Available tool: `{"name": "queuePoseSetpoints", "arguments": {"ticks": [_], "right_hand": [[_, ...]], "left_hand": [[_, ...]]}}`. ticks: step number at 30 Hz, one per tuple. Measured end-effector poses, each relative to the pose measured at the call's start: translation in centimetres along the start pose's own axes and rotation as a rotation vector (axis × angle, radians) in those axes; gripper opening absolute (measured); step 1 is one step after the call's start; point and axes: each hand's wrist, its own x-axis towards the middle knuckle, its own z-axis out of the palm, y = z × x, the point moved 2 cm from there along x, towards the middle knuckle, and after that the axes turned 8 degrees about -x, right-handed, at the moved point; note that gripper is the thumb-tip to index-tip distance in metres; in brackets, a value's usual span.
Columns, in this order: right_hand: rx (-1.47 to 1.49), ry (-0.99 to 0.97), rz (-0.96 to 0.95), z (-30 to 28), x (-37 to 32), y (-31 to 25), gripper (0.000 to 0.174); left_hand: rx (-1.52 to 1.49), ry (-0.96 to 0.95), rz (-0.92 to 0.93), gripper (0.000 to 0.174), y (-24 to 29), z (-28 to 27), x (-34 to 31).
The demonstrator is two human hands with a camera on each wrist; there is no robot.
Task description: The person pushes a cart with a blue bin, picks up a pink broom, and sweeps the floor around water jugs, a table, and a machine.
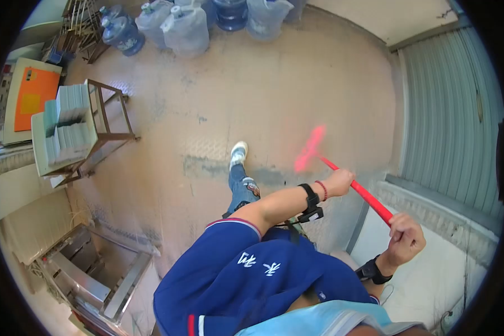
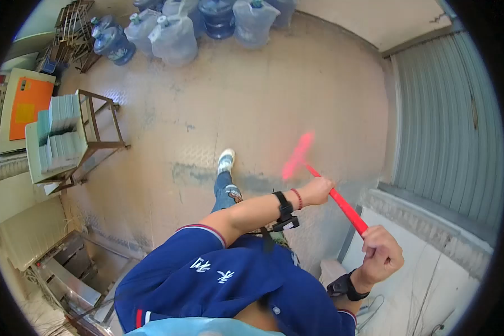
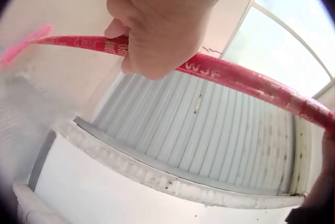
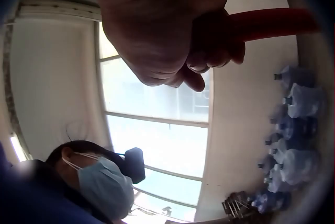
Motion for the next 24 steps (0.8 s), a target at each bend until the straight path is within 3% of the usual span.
{"name": "queuePoseSetpoints", "arguments": {"ticks": [2,4,5,7,10,11,13,15,18,21,24], "right_hand": [[0.088,0.033,0.040,2.3,3.2,-0.4,0.034],[0.163,0.013,0.048,5.9,6.1,1.0,0.033],[0.225,-0.007,0.032,7.9,7.6,2.3,0.032],[0.344,-0.090,0.180,12.9,9.3,6.3,0.025],[0.363,-0.404,0.397,24.7,10.6,13.5,0.018],[0.428,-0.471,0.430,29.0,10.6,15.1,0.017],[0.499,-0.474,0.474,36.3,9.6,17.4,0.015],[0.404,-0.521,0.459,38.7,9.6,17.9,0.015],[0.341,-0.437,0.503,34.5,10.6,19.6,0.015],[0.154,-0.309,0.486,23.5,11.9,21.8,0.016],[-0.199,-0.130,0.485,11.6,13.7,19.6,0.019]], "left_hand": [[0.114,-0.086,-0.157,0.010,-1.3,-7.2,0.3],[0.223,0.052,-0.134,0.010,-3.6,-15.7,-1.1],[0.352,0.104,-0.182,0.005,-4.8,-19.8,-2.1],[0.461,0.147,-0.351,0.006,-9.5,-27.0,-4.8],[0.661,0.285,-0.546,0.006,-20.1,-36.4,-10.6],[0.728,0.242,-0.624,0.007,-22.3,-39.0,-12.3],[0.803,0.299,-0.671,0.008,-28.1,-42.3,-15.7],[0.875,0.303,-0.657,0.008,-31.2,-42.6,-15.6],[0.748,0.317,-0.531,0.008,-33.0,-38.3,-11.4],[0.768,0.073,-0.429,0.014,-28.5,-30.5,-0.6],[0.556,0.110,-0.201,0.015,-23.8,-19.7,9.8]]}}
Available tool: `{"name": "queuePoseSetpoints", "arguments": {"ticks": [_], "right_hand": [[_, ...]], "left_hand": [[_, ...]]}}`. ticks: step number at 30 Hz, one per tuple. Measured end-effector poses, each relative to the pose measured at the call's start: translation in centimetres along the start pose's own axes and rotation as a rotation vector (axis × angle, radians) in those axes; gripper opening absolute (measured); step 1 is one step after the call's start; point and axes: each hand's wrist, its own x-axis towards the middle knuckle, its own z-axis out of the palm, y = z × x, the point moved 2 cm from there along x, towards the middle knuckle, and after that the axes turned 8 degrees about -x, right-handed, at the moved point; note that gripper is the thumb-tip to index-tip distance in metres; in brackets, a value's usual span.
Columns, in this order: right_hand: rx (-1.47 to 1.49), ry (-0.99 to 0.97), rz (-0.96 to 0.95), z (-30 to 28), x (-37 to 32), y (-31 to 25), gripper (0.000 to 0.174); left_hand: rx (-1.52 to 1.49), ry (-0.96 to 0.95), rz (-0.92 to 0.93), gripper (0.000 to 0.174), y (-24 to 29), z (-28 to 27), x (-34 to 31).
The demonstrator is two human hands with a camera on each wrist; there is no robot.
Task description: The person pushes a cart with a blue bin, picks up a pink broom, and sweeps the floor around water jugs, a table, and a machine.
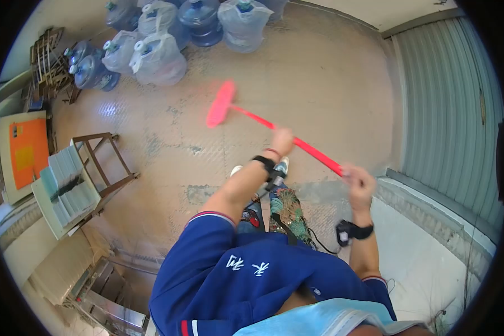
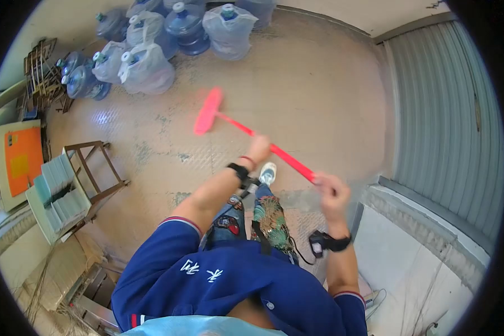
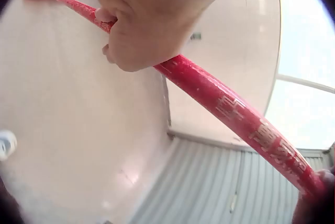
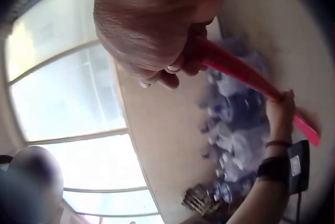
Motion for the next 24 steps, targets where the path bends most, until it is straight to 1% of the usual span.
{"name": "queuePoseSetpoints", "arguments": {"ticks": [1,2,3,4,5,6,7,8,9,10,11,12,13,14,15,17,19,21,23,24], "right_hand": [[-0.063,0.081,-0.033,-3.4,-0.3,-0.6,0.020],[-0.096,0.122,-0.016,-6.5,-0.6,-0.5,0.019],[-0.123,0.167,-0.003,-9.2,-1.0,-0.4,0.019],[-0.130,0.177,0.022,-11.4,-1.3,-0.5,0.017],[-0.138,0.192,0.045,-13.1,-1.2,-0.7,0.016],[-0.132,0.211,0.047,-14.3,-0.8,-0.7,0.016],[-0.112,0.220,-0.025,-15.4,-0.6,-1.0,0.017],[-0.093,0.228,-0.105,-16.4,-0.1,-1.2,0.018],[-0.086,0.247,-0.104,-17.5,0.7,-1.3,0.018],[-0.035,0.304,-0.178,-18.6,1.3,-1.7,0.018],[0.011,0.364,-0.256,-19.5,1.6,-2.0,0.019],[0.011,0.379,-0.256,-20.2,2.3,-2.3,0.019],[0.089,0.392,-0.281,-20.9,3.3,-2.6,0.020],[0.170,0.400,-0.307,-21.2,4.9,-2.8,0.021],[0.178,0.399,-0.307,-20.9,6.7,-2.5,0.021],[0.118,0.412,-0.265,-19.2,10.9,-0.7,0.019],[0.108,0.355,-0.082,-15.3,16.1,2.4,0.016],[0.215,0.213,-0.088,-10.3,21.8,5.4,0.013],[0.235,0.299,-0.084,-9.5,25.2,4.9,0.013],[0.248,0.348,-0.076,-9.7,27.4,5.0,0.012]], "left_hand": [[-0.038,-0.156,0.053,0.014,4.7,1.1,2.2],[-0.134,-0.172,0.035,0.012,8.6,3.3,4.0],[-0.160,-0.293,0.021,0.012,12.6,4.4,5.6],[-0.104,-0.221,0.134,0.012,16.0,5.6,6.5],[-0.160,-0.141,0.197,0.010,18.7,6.5,7.4],[-0.225,-0.073,0.257,0.009,20.9,7.1,8.1],[-0.221,-0.087,0.269,0.009,22.7,7.1,9.0],[-0.293,-0.128,0.311,0.009,24.3,7.0,10.1],[-0.361,-0.169,0.355,0.010,25.8,6.2,11.4],[-0.349,-0.180,0.375,0.010,27.0,4.7,12.7],[-0.354,-0.228,0.347,0.010,27.8,3.2,13.7],[-0.362,-0.274,0.309,0.011,28.2,1.7,14.9],[-0.358,-0.273,0.312,0.011,28.0,0.2,16.3],[-0.244,-0.266,0.315,0.011,26.9,-1.4,18.1],[-0.131,-0.263,0.314,0.012,25.3,-3.0,19.9],[0.022,-0.302,0.286,0.012,20.3,-5.9,23.6],[0.092,-0.331,0.153,0.015,13.3,-7.0,27.5],[0.165,-0.282,0.148,0.016,5.7,-6.9,31.1],[0.245,-0.250,0.190,0.017,2.4,-5.3,34.4],[0.251,-0.251,0.264,0.019,3.0,-4.9,36.2]]}}
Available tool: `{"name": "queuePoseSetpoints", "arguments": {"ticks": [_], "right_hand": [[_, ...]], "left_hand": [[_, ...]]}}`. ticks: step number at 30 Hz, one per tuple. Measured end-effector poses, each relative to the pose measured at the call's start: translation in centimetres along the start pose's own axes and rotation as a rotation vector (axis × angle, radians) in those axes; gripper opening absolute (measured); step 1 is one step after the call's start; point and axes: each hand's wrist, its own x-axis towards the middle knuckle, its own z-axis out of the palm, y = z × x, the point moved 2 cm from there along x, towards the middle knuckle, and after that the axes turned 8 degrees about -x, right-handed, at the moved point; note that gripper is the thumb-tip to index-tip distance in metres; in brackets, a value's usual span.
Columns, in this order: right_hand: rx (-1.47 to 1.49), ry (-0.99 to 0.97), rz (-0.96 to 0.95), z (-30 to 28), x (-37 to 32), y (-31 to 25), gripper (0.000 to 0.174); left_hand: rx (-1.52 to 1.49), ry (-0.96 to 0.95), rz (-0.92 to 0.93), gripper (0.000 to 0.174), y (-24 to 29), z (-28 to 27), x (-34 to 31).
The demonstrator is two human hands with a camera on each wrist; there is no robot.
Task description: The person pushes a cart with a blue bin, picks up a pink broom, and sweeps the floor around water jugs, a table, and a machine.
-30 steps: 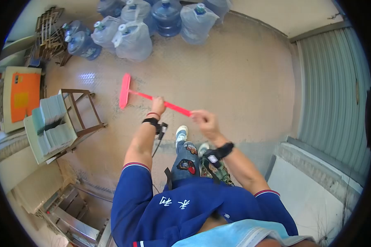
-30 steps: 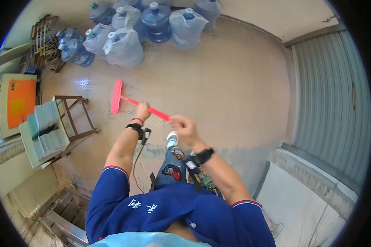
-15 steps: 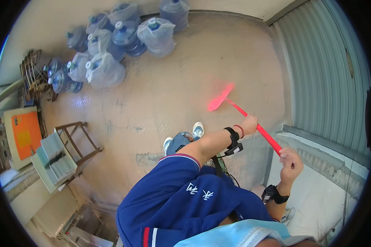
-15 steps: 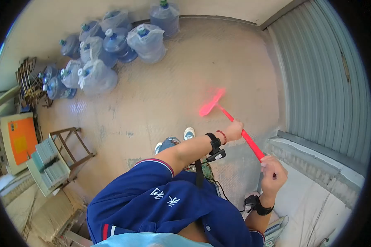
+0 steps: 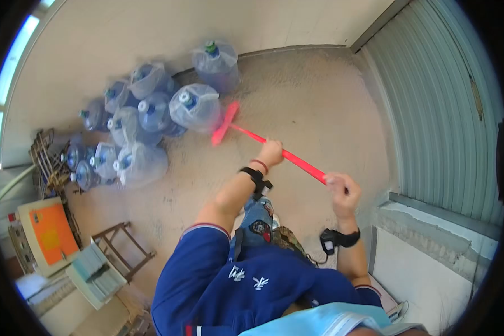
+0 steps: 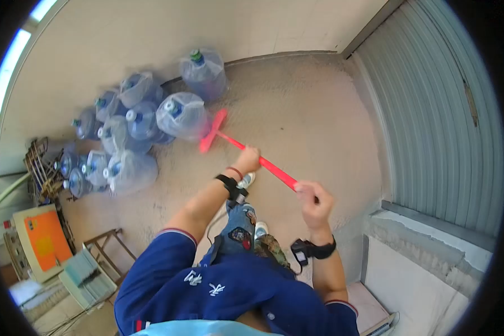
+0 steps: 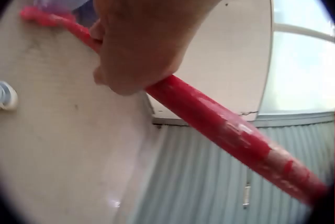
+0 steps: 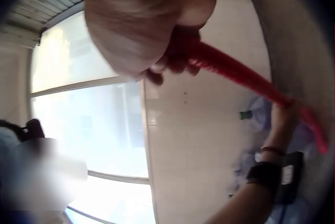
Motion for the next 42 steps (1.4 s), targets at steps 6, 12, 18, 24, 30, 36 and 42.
{"name": "queuePoseSetpoints", "arguments": {"ticks": [6,12,18,24,30,36,42], "right_hand": [[-0.350,0.037,0.179,-5.9,6.9,-5.8,0.020],[-0.401,0.234,-0.177,-9.5,11.1,-7.6,0.012],[-0.259,0.323,0.039,-9.6,15.4,-0.4,0.018],[0.010,0.282,0.061,1.9,20.6,13.5,0.008],[-0.210,0.352,0.202,-12.3,17.2,13.2,0.007],[-0.511,0.366,0.300,-28.8,12.2,3.0,0.012],[-0.601,0.548,0.370,-32.2,10.9,-1.2,0.018]], "left_hand": [[-0.548,-0.059,0.029,0.014,12.1,-1.4,9.6],[-0.669,-0.056,0.287,0.011,17.7,-4.7,15.9],[-0.198,-0.218,0.242,0.011,8.7,-9.8,23.9],[0.310,-0.019,0.416,0.014,-9.3,-4.2,30.3],[0.080,-0.475,0.291,0.018,6.7,4.5,30.9],[-0.382,-0.507,0.451,0.020,33.1,7.9,26.3],[-0.543,-0.614,0.658,0.016,39.7,3.1,26.8]]}}
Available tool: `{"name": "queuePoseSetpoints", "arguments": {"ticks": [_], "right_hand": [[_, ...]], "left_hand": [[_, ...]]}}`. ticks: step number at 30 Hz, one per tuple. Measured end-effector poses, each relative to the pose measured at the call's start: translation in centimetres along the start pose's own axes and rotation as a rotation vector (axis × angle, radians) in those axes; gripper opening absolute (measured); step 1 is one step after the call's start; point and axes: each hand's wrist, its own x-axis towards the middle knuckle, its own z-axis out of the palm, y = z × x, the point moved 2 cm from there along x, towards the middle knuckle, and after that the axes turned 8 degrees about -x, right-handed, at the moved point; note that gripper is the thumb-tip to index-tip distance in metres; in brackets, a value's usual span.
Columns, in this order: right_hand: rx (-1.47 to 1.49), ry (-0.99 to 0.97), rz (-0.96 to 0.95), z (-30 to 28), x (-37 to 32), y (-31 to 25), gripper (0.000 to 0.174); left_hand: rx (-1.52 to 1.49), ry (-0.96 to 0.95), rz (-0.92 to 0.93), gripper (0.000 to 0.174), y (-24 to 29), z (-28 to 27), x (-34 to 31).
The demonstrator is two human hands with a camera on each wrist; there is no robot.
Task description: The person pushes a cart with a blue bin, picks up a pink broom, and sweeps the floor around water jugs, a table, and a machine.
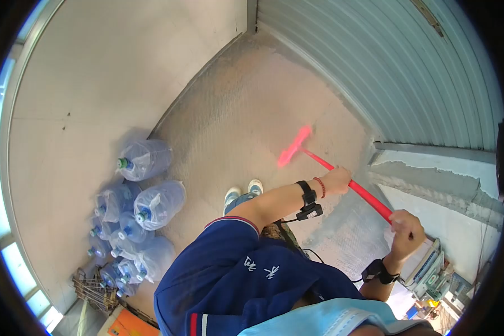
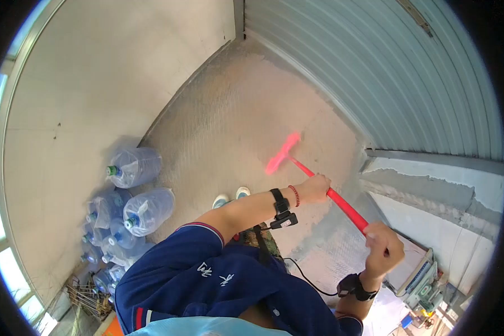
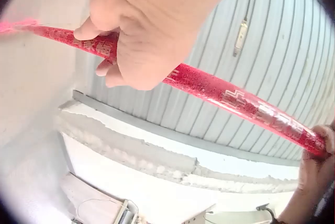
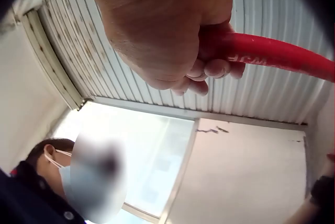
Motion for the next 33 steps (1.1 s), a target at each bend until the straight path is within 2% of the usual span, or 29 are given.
{"name": "queuePoseSetpoints", "arguments": {"ticks": [2,3,4,5,6,7,8,9,10,11,12,13,15,16,17,18,19,20,21,22,23,26,27,28,29,31,33], "right_hand": [[0.436,0.071,-0.206,-0.8,0.6,0.0,0.016],[0.443,0.080,-0.200,-0.5,1.0,0.3,0.016],[0.293,0.111,-0.153,0.7,1.7,0.5,0.016],[0.144,0.139,-0.104,2.3,2.5,0.9,0.015],[0.173,0.084,-0.074,4.9,3.7,1.4,0.014],[0.244,0.034,-0.088,8.6,4.6,3.3,0.012],[0.365,-0.066,-0.149,13.0,5.9,4.1,0.012],[0.375,-0.215,-0.043,16.9,7.2,3.5,0.013],[0.452,-0.220,-0.068,21.7,8.0,3.6,0.013],[0.554,-0.268,-0.037,26.1,8.6,3.6,0.013],[0.709,-0.235,-0.083,30.4,8.8,4.0,0.010],[0.707,-0.219,-0.083,31.6,10.6,3.4,0.010],[0.634,-0.195,-0.227,32.2,12.5,2.3,0.007],[0.584,-0.214,-0.113,31.3,13.2,3.3,0.005],[0.532,-0.232,-0.004,29.4,14.3,4.9,0.004],[0.432,-0.209,0.017,26.9,15.4,6.5,0.004],[0.335,-0.186,0.036,24.0,16.4,8.1,0.004],[0.242,-0.156,0.041,20.3,17.7,8.7,0.005],[0.231,-0.130,0.052,17.1,18.2,10.3,0.008],[0.188,-0.091,0.037,13.4,19.4,10.0,0.013],[0.156,-0.064,0.131,10.3,20.0,9.9,0.014],[0.038,-0.011,0.143,3.8,21.6,8.2,0.012],[0.050,0.026,0.117,2.5,22.0,7.2,0.012],[0.066,0.064,0.096,1.7,22.3,6.7,0.012],[0.188,0.110,-0.021,1.2,22.7,6.5,0.013],[0.432,0.231,-0.037,0.9,23.2,6.1,0.013],[0.401,0.269,-0.014,2.0,24.1,7.0,0.013]], "left_hand": [[0.035,-0.002,-0.034,0.015,1.5,-3.4,-1.0],[0.041,-0.027,-0.061,0.014,1.3,-6.1,-1.2],[0.105,0.035,-0.077,0.014,-0.3,-7.9,-1.2],[0.168,0.099,-0.094,0.014,-3.0,-9.5,-1.3],[0.294,0.115,-0.154,0.015,-6.2,-11.5,-1.6],[0.254,0.203,-0.117,0.015,-8.0,-14.9,-3.1],[0.315,0.152,-0.309,0.017,-9.9,-18.3,-4.2],[0.532,0.100,-0.241,0.018,-15.7,-20.1,-5.0],[0.508,0.108,-0.322,0.020,-20.8,-22.2,-6.3],[0.465,0.053,-0.435,0.021,-21.4,-24.9,-7.2],[0.590,0.067,-0.394,0.021,-24.6,-26.6,-8.5],[0.716,0.093,-0.350,0.021,-28.3,-27.2,-8.5],[0.636,0.107,-0.301,0.025,-32.4,-26.0,-6.5],[0.554,0.122,-0.253,0.029,-32.5,-25.3,-5.8],[0.514,0.079,-0.362,0.028,-32.5,-23.5,-4.0],[0.482,0.044,-0.467,0.026,-29.8,-21.7,-0.4],[0.342,0.045,-0.590,0.017,-26.4,-20.0,2.8],[0.516,-0.081,-0.340,0.016,-22.4,-18.5,6.1],[0.436,0.017,-0.338,0.016,-22.2,-15.0,9.1],[0.379,0.022,-0.341,0.016,-19.3,-12.7,12.0],[0.279,0.003,-0.238,0.017,-15.4,-11.8,14.3],[0.249,0.065,-0.042,0.018,-10.1,-6.6,19.4],[0.251,0.060,-0.028,0.018,-9.2,-6.8,20.1],[0.166,-0.032,0.025,0.017,-7.8,-7.3,20.4],[0.085,-0.127,0.075,0.016,-6.7,-7.8,20.8],[0.119,-0.102,0.088,0.015,-4.7,-11.4,21.2],[0.166,-0.095,0.034,0.014,-6.2,-15.2,20.9]]}}
